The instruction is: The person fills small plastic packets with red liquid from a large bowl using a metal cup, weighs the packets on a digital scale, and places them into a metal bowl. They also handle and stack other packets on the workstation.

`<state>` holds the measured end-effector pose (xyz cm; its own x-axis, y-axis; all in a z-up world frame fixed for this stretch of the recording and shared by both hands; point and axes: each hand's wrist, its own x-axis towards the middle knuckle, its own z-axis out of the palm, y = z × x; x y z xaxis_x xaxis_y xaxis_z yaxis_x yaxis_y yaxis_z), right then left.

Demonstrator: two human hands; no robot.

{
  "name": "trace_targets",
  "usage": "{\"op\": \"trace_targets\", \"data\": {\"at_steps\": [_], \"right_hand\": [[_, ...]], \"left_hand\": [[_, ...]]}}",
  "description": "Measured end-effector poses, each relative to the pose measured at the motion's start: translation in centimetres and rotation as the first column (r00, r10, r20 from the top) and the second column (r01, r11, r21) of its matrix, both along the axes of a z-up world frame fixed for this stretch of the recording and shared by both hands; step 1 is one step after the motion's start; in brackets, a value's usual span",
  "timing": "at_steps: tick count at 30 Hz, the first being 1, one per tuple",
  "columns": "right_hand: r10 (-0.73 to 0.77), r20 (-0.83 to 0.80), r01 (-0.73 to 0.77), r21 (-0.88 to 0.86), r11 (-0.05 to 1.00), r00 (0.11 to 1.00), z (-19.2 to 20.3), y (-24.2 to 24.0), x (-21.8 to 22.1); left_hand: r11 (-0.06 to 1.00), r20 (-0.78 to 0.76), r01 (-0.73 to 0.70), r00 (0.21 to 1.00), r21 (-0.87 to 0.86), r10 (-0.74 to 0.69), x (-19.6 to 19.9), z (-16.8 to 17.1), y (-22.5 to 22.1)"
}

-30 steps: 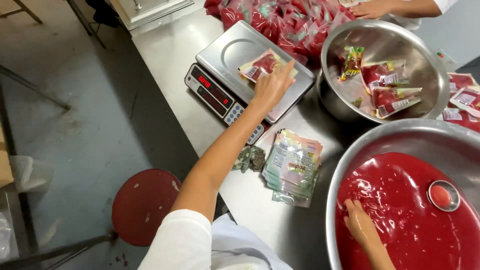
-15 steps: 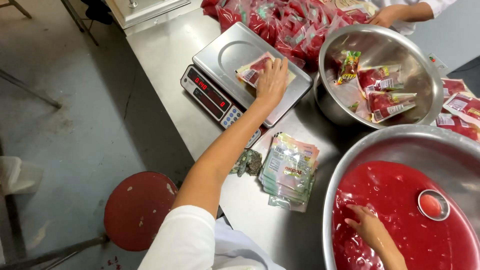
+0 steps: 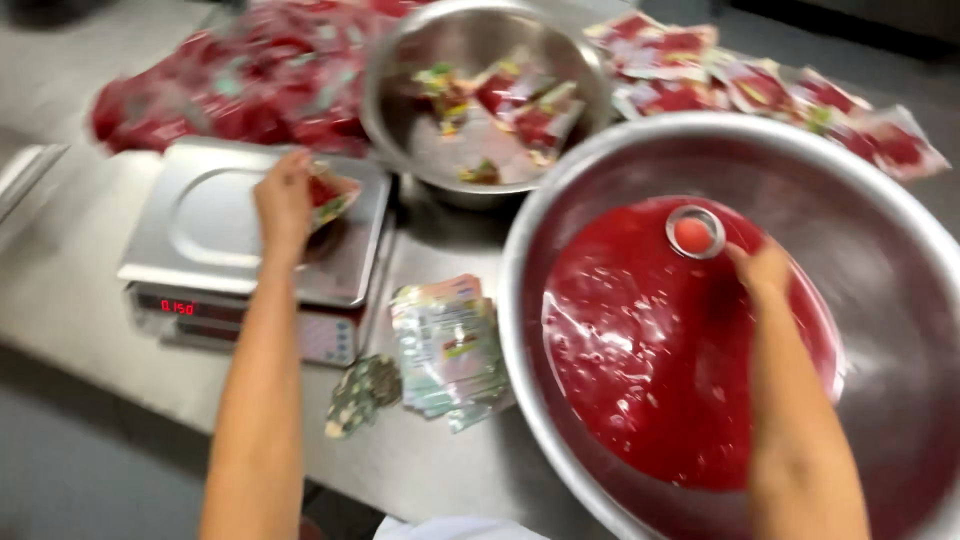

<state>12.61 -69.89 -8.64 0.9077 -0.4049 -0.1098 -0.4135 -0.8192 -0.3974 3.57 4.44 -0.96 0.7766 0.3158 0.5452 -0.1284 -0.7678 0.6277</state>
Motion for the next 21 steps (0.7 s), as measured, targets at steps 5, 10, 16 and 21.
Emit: {"op": "trace_targets", "data": {"at_steps": [5, 10, 16, 21], "right_hand": [[-0.137, 0.104, 0.098, 0.312, 0.945, 0.985, -7.4, -0.5, 2.9], [-0.185, 0.109, 0.139, 0.335, 0.932, 0.977, -10.2, 3.2, 5.4], [-0.083, 0.041, 0.063, 0.355, 0.933, 0.996, -10.3, 6.4, 3.9], [-0.069, 0.029, 0.054, 0.359, 0.932, 0.997, -11.4, 6.8, 3.7]], "left_hand": [[0.929, -0.128, 0.156, 0.969, -0.334, -0.209, -0.1, 9.4, -12.7], [0.791, -0.018, 0.38, 0.897, -0.478, -0.442, -0.4, 14.7, -24.8], [0.713, -0.051, 0.488, 0.807, -0.503, -0.588, -0.5, 13.9, -33.8], [0.757, -0.195, 0.5, 0.765, -0.421, -0.614, 1.3, 9.9, -37.4]]}}
